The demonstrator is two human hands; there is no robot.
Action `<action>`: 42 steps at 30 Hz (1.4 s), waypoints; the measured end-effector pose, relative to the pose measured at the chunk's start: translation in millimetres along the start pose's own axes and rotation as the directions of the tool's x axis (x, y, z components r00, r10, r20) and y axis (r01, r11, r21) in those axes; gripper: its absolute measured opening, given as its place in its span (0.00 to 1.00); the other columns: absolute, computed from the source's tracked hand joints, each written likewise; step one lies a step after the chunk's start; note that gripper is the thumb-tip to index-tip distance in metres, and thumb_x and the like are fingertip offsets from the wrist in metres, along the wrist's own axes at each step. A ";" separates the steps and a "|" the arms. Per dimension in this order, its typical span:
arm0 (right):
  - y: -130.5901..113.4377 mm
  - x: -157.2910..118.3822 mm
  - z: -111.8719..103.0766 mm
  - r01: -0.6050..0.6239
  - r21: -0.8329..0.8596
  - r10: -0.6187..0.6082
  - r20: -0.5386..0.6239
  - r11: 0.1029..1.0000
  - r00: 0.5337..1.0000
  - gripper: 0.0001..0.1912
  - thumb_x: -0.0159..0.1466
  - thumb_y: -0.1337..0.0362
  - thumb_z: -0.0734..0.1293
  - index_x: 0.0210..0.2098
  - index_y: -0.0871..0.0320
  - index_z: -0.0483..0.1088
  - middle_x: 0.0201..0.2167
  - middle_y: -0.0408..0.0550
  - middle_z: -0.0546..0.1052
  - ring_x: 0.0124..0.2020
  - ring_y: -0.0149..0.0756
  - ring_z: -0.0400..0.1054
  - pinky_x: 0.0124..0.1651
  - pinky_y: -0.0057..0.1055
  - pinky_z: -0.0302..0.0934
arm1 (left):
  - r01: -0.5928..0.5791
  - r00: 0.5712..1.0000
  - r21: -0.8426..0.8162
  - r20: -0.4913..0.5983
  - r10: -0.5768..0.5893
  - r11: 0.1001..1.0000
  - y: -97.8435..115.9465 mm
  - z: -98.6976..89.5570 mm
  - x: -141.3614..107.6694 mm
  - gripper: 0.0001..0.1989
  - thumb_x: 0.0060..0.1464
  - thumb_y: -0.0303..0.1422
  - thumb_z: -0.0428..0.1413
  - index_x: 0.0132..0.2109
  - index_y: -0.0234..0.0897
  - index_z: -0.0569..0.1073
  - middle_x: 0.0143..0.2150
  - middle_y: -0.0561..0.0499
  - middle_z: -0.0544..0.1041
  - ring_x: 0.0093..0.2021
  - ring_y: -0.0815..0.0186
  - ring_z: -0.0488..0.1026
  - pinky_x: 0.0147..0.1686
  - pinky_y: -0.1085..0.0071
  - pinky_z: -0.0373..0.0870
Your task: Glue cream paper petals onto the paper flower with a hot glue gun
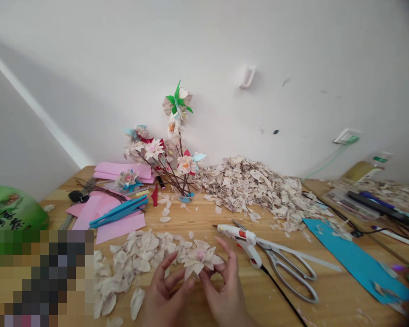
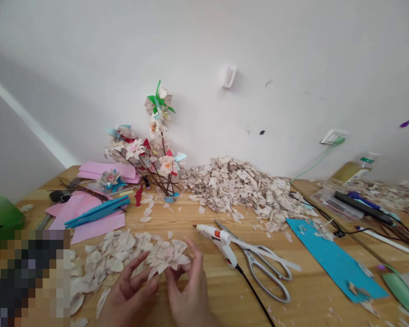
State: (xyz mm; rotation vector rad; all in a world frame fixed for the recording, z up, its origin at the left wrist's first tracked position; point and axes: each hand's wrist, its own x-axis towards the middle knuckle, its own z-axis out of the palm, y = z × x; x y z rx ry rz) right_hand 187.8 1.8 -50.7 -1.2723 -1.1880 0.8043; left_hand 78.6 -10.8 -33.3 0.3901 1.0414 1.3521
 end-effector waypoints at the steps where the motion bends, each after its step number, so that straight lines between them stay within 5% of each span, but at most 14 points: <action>1: 2.2 -0.1 0.1 0.018 -0.019 -0.018 0.001 1.000 1.000 0.31 0.54 0.64 0.66 0.55 0.58 0.52 0.24 0.43 0.76 0.25 0.36 0.71 0.31 0.30 0.67 | 0.032 0.999 -0.023 0.014 -0.032 0.999 1.8 0.9 -1.6 0.40 0.30 0.32 0.68 0.53 0.36 0.61 0.27 0.46 0.82 0.34 0.55 0.78 0.39 0.64 0.68; 7: 12.8 1.3 -5.2 0.139 -0.131 -0.138 0.018 0.982 0.990 0.29 0.57 0.62 0.66 0.56 0.57 0.55 0.31 0.49 0.78 0.29 0.38 0.74 0.32 0.30 0.69 | 0.111 0.994 -0.057 0.021 -0.110 0.992 2.8 -2.5 -3.8 0.54 0.28 0.28 0.68 0.62 0.29 0.49 0.34 0.40 0.82 0.53 0.49 0.69 0.46 0.62 0.65; 12: 20.9 3.2 -13.4 0.305 -0.270 -0.285 0.114 0.913 0.952 0.25 0.58 0.65 0.64 0.55 0.55 0.58 0.43 0.54 0.76 0.32 0.40 0.75 0.35 0.34 0.71 | 0.166 0.986 -0.153 0.018 -0.165 0.974 -8.3 -12.9 1.0 0.50 0.29 0.24 0.67 0.60 0.31 0.54 0.35 0.41 0.80 0.60 0.48 0.60 0.50 0.60 0.63; 19: 25.5 2.8 -17.6 0.501 -0.423 -0.478 0.168 0.755 0.862 0.26 0.59 0.68 0.62 0.56 0.55 0.55 0.46 0.56 0.75 0.39 0.44 0.74 0.36 0.37 0.72 | 0.223 0.969 -0.303 0.175 -0.176 0.926 -19.4 -19.0 4.1 0.31 0.33 0.20 0.63 0.49 0.38 0.68 0.42 0.43 0.80 0.51 0.53 0.71 0.53 0.60 0.63; 24: 23.3 3.2 -17.3 0.440 -0.350 -0.412 0.156 0.827 0.898 0.24 0.59 0.68 0.62 0.55 0.56 0.57 0.45 0.56 0.76 0.41 0.47 0.74 0.38 0.38 0.71 | 0.243 0.944 -0.364 0.304 -0.132 0.899 -21.7 -19.9 3.3 0.22 0.34 0.20 0.62 0.39 0.45 0.75 0.41 0.49 0.81 0.51 0.55 0.72 0.53 0.62 0.62; 29: 16.3 4.9 -12.4 0.214 -0.213 -0.207 0.055 0.953 0.977 0.25 0.58 0.63 0.65 0.54 0.56 0.59 0.41 0.55 0.77 0.33 0.42 0.74 0.34 0.34 0.70 | 0.283 0.930 -0.337 0.325 -0.172 0.898 -26.5 -25.1 8.1 0.28 0.30 0.20 0.62 0.43 0.47 0.73 0.44 0.48 0.80 0.56 0.51 0.66 0.56 0.56 0.58; 33: 12.0 6.0 -8.9 0.107 -0.155 -0.104 0.027 0.982 0.994 0.25 0.59 0.61 0.65 0.54 0.56 0.58 0.34 0.51 0.78 0.30 0.40 0.73 0.30 0.31 0.69 | 0.289 0.937 -0.302 0.286 -0.202 0.909 -27.6 -28.8 11.8 0.31 0.30 0.20 0.61 0.46 0.44 0.70 0.47 0.45 0.77 0.59 0.50 0.61 0.58 0.54 0.53; 42: 11.6 9.9 -16.4 0.267 -0.306 -0.228 0.159 0.914 0.961 0.22 0.60 0.65 0.62 0.54 0.56 0.57 0.42 0.55 0.76 0.33 0.41 0.74 0.35 0.37 0.70 | 0.239 0.952 -0.288 0.259 -0.165 0.927 -22.2 -21.1 10.5 0.34 0.27 0.23 0.63 0.48 0.46 0.68 0.42 0.47 0.80 0.51 0.51 0.71 0.52 0.56 0.60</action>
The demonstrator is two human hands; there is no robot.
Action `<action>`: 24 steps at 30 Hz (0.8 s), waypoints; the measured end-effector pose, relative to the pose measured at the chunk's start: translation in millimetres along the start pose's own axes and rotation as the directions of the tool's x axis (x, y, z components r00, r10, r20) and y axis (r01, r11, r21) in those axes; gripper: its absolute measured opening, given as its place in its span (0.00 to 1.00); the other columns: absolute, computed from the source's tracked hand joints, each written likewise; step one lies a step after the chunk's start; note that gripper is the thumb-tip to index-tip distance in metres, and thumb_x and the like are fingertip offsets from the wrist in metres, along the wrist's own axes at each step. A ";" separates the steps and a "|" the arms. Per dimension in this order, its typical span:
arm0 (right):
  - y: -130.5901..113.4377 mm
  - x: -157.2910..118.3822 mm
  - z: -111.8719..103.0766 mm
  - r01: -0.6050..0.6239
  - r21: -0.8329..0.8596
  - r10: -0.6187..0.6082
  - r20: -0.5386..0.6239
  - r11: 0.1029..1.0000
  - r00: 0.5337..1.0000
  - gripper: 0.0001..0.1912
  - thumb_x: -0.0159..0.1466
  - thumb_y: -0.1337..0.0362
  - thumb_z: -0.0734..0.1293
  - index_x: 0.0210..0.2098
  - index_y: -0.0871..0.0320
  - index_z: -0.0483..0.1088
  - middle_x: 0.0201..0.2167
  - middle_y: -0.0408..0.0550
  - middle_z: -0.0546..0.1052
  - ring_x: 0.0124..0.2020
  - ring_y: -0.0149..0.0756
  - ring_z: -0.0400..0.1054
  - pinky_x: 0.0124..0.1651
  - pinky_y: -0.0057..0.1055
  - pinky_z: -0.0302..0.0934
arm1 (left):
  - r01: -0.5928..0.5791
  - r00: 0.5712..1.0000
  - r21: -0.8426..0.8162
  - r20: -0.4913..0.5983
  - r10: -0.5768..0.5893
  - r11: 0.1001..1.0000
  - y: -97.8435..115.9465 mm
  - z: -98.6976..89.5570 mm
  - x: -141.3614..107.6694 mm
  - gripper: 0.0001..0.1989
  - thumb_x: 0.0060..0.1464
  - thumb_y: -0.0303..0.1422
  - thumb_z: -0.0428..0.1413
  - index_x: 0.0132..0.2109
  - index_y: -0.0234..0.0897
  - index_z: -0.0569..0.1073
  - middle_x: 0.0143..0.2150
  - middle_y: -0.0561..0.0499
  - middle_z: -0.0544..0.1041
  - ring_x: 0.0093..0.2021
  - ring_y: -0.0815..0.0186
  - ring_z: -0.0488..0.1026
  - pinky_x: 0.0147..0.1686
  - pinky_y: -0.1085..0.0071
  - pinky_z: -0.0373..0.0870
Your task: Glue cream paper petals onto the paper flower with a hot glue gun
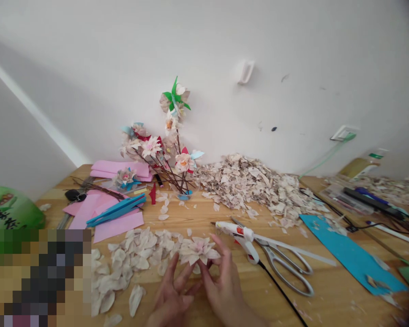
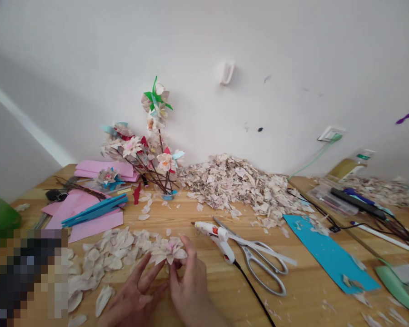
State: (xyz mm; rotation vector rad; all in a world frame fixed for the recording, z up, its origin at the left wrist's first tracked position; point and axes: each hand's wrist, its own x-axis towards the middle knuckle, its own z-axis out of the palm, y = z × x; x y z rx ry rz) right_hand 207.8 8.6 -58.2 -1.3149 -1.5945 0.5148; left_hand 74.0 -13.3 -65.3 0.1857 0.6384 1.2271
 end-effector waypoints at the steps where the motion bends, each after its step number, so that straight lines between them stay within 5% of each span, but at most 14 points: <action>1: 1.2 0.4 -0.3 0.009 -0.016 -0.009 -0.003 1.000 1.000 0.23 0.60 0.65 0.62 0.54 0.57 0.56 0.43 0.55 0.76 0.33 0.41 0.74 0.35 0.37 0.70 | -0.003 1.000 -0.012 0.012 0.003 1.000 0.8 0.3 -0.5 0.34 0.27 0.23 0.63 0.48 0.46 0.69 0.42 0.47 0.80 0.51 0.52 0.71 0.51 0.57 0.61; 8: 2.0 3.0 -3.6 0.288 -0.239 -0.301 -0.019 0.927 0.953 0.27 0.61 0.70 0.60 0.59 0.54 0.52 0.47 0.54 0.74 0.41 0.47 0.73 0.39 0.42 0.69 | 0.059 0.991 -0.077 0.125 -0.049 0.995 12.7 4.7 -8.7 0.24 0.35 0.24 0.58 0.45 0.42 0.75 0.44 0.47 0.80 0.52 0.59 0.69 0.53 0.62 0.61; 14: 2.6 4.9 -5.7 0.368 -0.232 -0.366 0.053 0.901 0.929 0.29 0.61 0.74 0.57 0.60 0.52 0.48 0.46 0.52 0.75 0.41 0.45 0.74 0.40 0.41 0.69 | 0.111 0.971 -0.153 0.229 -0.074 0.982 19.5 11.1 -14.0 0.21 0.38 0.28 0.54 0.44 0.36 0.77 0.50 0.45 0.77 0.59 0.55 0.62 0.58 0.56 0.55; 16: 5.7 5.3 -5.2 0.298 -0.196 -0.304 -0.001 0.934 0.953 0.26 0.61 0.71 0.59 0.58 0.54 0.52 0.46 0.55 0.75 0.40 0.45 0.74 0.40 0.41 0.69 | 0.111 0.966 -0.156 0.249 -0.070 0.981 19.1 13.2 -14.3 0.22 0.38 0.28 0.55 0.44 0.37 0.76 0.51 0.45 0.76 0.60 0.54 0.59 0.58 0.54 0.56; 20: 9.7 7.8 -4.1 -0.014 0.094 0.024 -0.106 0.995 0.994 0.25 0.62 0.62 0.62 0.57 0.57 0.53 0.39 0.55 0.76 0.36 0.43 0.74 0.35 0.35 0.69 | 0.142 0.964 -0.080 0.239 -0.119 0.987 22.9 19.3 -13.3 0.27 0.32 0.25 0.61 0.45 0.43 0.75 0.50 0.45 0.77 0.56 0.54 0.66 0.48 0.60 0.67; 24: 9.0 7.4 -4.6 -0.169 0.405 0.219 -0.082 0.899 0.972 0.28 0.60 0.56 0.63 0.57 0.55 0.51 0.33 0.51 0.77 0.32 0.39 0.73 0.33 0.33 0.68 | 0.020 0.997 0.078 -0.081 -0.014 0.997 42.6 30.6 -12.2 0.19 0.38 0.27 0.63 0.42 0.40 0.74 0.39 0.46 0.81 0.40 0.59 0.76 0.32 0.69 0.72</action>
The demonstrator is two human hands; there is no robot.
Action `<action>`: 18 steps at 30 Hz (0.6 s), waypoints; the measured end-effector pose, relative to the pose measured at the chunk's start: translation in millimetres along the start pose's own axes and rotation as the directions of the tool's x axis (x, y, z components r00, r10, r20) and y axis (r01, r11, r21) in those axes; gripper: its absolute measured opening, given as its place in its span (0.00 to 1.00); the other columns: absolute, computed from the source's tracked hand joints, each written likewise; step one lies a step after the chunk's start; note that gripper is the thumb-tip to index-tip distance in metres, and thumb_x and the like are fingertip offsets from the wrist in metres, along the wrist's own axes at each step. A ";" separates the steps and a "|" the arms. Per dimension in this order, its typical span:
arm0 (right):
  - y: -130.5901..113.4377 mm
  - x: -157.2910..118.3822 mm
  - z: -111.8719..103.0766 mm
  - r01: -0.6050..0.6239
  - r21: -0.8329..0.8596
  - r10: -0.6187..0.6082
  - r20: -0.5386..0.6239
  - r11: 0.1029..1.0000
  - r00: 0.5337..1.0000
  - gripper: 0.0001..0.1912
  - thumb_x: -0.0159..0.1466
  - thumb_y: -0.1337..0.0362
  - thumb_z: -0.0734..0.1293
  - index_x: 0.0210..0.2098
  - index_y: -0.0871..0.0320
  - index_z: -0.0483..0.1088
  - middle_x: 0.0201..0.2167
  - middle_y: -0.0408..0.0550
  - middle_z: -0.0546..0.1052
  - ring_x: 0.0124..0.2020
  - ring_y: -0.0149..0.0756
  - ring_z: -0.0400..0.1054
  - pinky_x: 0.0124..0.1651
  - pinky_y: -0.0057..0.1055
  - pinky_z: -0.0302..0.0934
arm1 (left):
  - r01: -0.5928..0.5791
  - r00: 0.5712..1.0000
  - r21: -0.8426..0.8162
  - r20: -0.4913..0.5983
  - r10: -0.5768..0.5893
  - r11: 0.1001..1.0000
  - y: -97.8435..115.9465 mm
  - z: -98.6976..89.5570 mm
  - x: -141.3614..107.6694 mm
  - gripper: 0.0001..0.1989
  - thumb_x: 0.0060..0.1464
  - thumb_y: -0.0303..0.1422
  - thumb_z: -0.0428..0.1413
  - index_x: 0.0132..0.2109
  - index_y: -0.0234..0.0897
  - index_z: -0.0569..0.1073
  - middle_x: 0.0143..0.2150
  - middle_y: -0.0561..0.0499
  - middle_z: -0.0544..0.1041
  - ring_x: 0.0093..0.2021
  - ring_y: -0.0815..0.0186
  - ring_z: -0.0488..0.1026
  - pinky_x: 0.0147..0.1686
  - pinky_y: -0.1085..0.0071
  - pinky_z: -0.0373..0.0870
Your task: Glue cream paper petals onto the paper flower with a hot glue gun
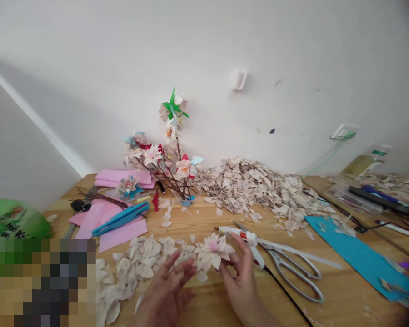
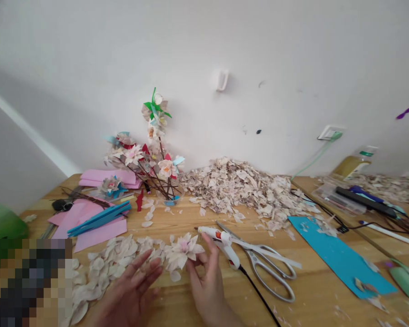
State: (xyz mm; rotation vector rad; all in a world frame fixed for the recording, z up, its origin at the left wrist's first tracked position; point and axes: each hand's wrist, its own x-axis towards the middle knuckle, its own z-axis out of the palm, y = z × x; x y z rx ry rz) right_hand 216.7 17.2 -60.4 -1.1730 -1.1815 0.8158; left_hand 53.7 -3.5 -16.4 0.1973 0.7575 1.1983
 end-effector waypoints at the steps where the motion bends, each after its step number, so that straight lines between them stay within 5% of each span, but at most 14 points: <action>1: -0.1 -0.9 -0.6 -0.029 0.044 0.028 0.013 0.999 1.000 0.29 0.60 0.56 0.63 0.57 0.54 0.50 0.32 0.50 0.77 0.31 0.39 0.73 0.32 0.32 0.67 | -0.042 0.994 0.049 -0.097 0.046 0.998 7.0 2.5 0.1 0.18 0.40 0.27 0.63 0.42 0.39 0.73 0.37 0.47 0.81 0.37 0.62 0.77 0.30 0.71 0.72; 4: 0.3 -3.4 -3.4 -0.063 0.079 0.053 0.129 0.995 0.990 0.30 0.58 0.60 0.64 0.57 0.52 0.49 0.29 0.46 0.77 0.29 0.38 0.73 0.29 0.29 0.66 | -0.166 0.952 0.173 -0.229 0.203 0.971 27.5 7.2 1.7 0.17 0.38 0.26 0.65 0.39 0.37 0.73 0.30 0.52 0.79 0.28 0.69 0.76 0.25 0.77 0.71; 7: -0.5 -3.7 -5.1 -0.034 0.056 0.016 0.291 0.998 0.957 0.30 0.57 0.65 0.65 0.56 0.50 0.50 0.28 0.43 0.77 0.29 0.36 0.72 0.34 0.31 0.66 | -0.260 0.924 0.271 -0.210 0.320 0.927 41.6 4.2 4.5 0.17 0.32 0.25 0.67 0.34 0.37 0.73 0.19 0.58 0.75 0.20 0.73 0.72 0.19 0.80 0.70; 18: -13.9 0.0 0.4 -0.178 0.017 0.151 0.455 0.984 0.877 0.32 0.52 0.70 0.69 0.53 0.52 0.53 0.24 0.36 0.71 0.25 0.32 0.68 0.31 0.28 0.61 | -0.127 0.930 0.421 -0.263 0.255 0.898 54.1 -23.5 2.8 0.18 0.31 0.21 0.67 0.35 0.35 0.77 0.22 0.51 0.81 0.24 0.69 0.77 0.26 0.80 0.74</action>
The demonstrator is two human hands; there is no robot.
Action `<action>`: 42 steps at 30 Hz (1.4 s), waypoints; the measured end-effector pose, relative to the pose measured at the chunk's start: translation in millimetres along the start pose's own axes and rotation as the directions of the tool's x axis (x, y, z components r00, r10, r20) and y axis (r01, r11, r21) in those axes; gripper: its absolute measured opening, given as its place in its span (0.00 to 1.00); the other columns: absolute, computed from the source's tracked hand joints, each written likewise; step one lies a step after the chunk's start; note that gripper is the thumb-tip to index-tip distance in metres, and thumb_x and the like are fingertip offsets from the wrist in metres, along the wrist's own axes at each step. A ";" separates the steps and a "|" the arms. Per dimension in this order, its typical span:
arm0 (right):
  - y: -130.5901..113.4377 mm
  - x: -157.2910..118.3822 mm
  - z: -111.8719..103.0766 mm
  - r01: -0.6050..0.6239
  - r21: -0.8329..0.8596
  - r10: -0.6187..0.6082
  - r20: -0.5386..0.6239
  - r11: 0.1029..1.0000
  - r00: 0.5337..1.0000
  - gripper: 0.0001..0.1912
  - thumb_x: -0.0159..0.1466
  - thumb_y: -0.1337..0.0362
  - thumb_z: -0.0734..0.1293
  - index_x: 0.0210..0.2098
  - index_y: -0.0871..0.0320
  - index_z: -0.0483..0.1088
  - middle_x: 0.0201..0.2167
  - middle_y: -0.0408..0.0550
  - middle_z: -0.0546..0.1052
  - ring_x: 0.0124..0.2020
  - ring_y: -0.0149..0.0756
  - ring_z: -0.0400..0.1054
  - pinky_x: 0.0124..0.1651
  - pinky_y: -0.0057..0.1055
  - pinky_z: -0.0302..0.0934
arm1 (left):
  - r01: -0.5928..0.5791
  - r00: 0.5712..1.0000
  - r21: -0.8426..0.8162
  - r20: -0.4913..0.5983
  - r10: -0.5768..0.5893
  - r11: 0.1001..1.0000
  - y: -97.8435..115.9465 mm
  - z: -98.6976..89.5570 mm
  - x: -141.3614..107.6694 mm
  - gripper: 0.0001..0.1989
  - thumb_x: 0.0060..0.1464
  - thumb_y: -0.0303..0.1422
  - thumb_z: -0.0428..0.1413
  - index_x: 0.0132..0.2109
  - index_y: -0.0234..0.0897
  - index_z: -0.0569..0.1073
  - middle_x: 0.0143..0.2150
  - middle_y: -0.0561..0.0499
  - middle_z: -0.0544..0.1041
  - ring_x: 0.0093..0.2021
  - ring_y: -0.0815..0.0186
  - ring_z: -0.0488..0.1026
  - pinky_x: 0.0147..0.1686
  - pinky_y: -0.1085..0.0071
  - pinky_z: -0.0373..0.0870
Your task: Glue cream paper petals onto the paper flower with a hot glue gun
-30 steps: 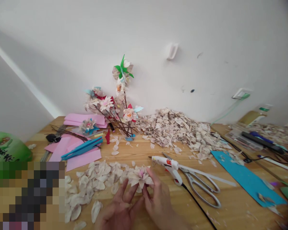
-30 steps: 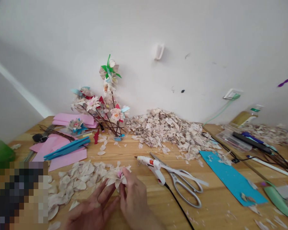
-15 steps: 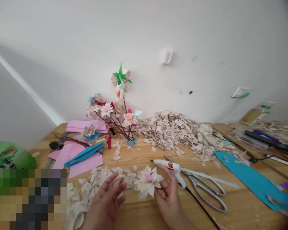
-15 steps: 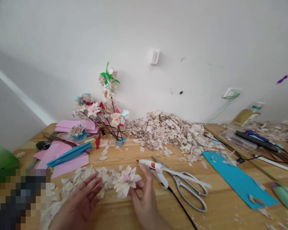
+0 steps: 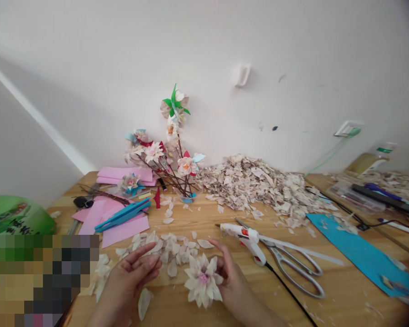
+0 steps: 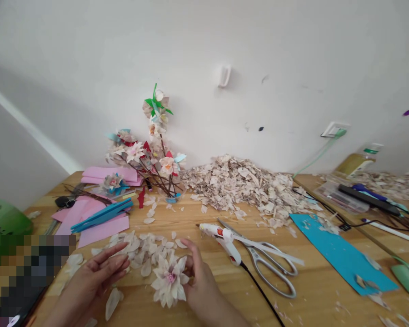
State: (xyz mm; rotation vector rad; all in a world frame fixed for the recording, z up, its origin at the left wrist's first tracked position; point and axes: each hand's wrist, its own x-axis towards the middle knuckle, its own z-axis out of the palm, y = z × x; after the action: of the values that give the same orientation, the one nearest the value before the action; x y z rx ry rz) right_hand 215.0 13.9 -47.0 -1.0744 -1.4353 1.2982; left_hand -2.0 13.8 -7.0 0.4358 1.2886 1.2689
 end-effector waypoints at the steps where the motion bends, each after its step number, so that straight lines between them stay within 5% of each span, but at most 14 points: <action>1: 0.7 0.3 -0.3 -0.003 -0.003 0.003 0.007 1.000 1.000 0.32 0.52 0.70 0.69 0.53 0.52 0.53 0.24 0.36 0.71 0.25 0.31 0.68 0.31 0.28 0.61 | 0.000 1.000 0.003 0.000 0.000 1.000 -0.3 -0.6 0.5 0.18 0.32 0.21 0.67 0.35 0.36 0.77 0.23 0.51 0.81 0.25 0.69 0.78 0.26 0.80 0.74; 9: -0.2 -1.7 3.0 -0.059 -0.022 0.062 0.139 0.998 0.988 0.29 0.54 0.72 0.66 0.52 0.51 0.56 0.28 0.38 0.73 0.28 0.32 0.69 0.33 0.28 0.61 | -0.008 0.997 0.048 0.079 0.004 0.999 -7.4 -4.1 2.9 0.20 0.29 0.30 0.69 0.35 0.33 0.77 0.23 0.49 0.81 0.26 0.67 0.78 0.28 0.78 0.73; 14: 4.5 -3.6 5.7 -0.051 -0.189 0.100 0.261 0.981 0.960 0.27 0.53 0.71 0.67 0.51 0.54 0.58 0.30 0.42 0.75 0.29 0.34 0.70 0.32 0.28 0.61 | -0.083 0.994 0.095 0.084 0.075 0.992 -0.9 -11.0 6.3 0.22 0.24 0.34 0.70 0.32 0.35 0.72 0.16 0.55 0.78 0.20 0.71 0.73 0.24 0.79 0.70; 22: 5.2 -4.8 8.9 -0.045 -0.277 0.108 0.217 0.960 0.970 0.38 0.55 0.68 0.68 0.59 0.54 0.45 0.25 0.38 0.73 0.26 0.32 0.67 0.31 0.27 0.59 | -0.109 0.993 0.094 0.065 0.103 0.990 6.3 -11.5 5.6 0.26 0.26 0.35 0.69 0.37 0.36 0.72 0.17 0.59 0.77 0.19 0.73 0.72 0.24 0.80 0.69; 28: 0.5 -3.0 4.2 -0.031 -0.379 0.107 0.180 0.925 0.978 0.32 0.59 0.63 0.64 0.59 0.55 0.46 0.24 0.38 0.71 0.22 0.30 0.62 0.27 0.26 0.56 | -0.003 0.995 0.067 0.103 -0.004 0.998 -0.1 -13.1 10.0 0.28 0.21 0.31 0.70 0.37 0.34 0.74 0.23 0.51 0.81 0.25 0.68 0.77 0.28 0.76 0.72; 35: 3.0 -4.6 -0.1 -0.060 -0.434 0.160 0.197 0.899 0.967 0.38 0.53 0.72 0.64 0.60 0.55 0.47 0.27 0.40 0.74 0.27 0.33 0.67 0.32 0.28 0.59 | -0.079 0.994 0.113 0.080 0.070 0.990 -3.3 -13.5 10.6 0.22 0.21 0.31 0.70 0.30 0.34 0.74 0.15 0.56 0.77 0.18 0.74 0.71 0.21 0.81 0.66; 42: 9.9 -7.8 0.2 -0.023 -0.503 0.144 0.204 0.864 0.968 0.37 0.52 0.74 0.63 0.60 0.52 0.51 0.27 0.40 0.73 0.29 0.34 0.67 0.34 0.28 0.59 | -0.096 0.995 0.081 0.048 0.092 0.992 4.5 -12.4 8.3 0.22 0.23 0.35 0.70 0.30 0.35 0.75 0.18 0.58 0.77 0.20 0.72 0.73 0.24 0.79 0.70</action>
State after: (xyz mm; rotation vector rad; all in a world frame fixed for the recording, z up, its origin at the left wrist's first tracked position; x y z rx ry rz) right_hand 216.9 7.0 -57.3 -1.3629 -1.9973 1.1698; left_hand -16.6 17.8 -10.9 0.5867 1.3001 1.2798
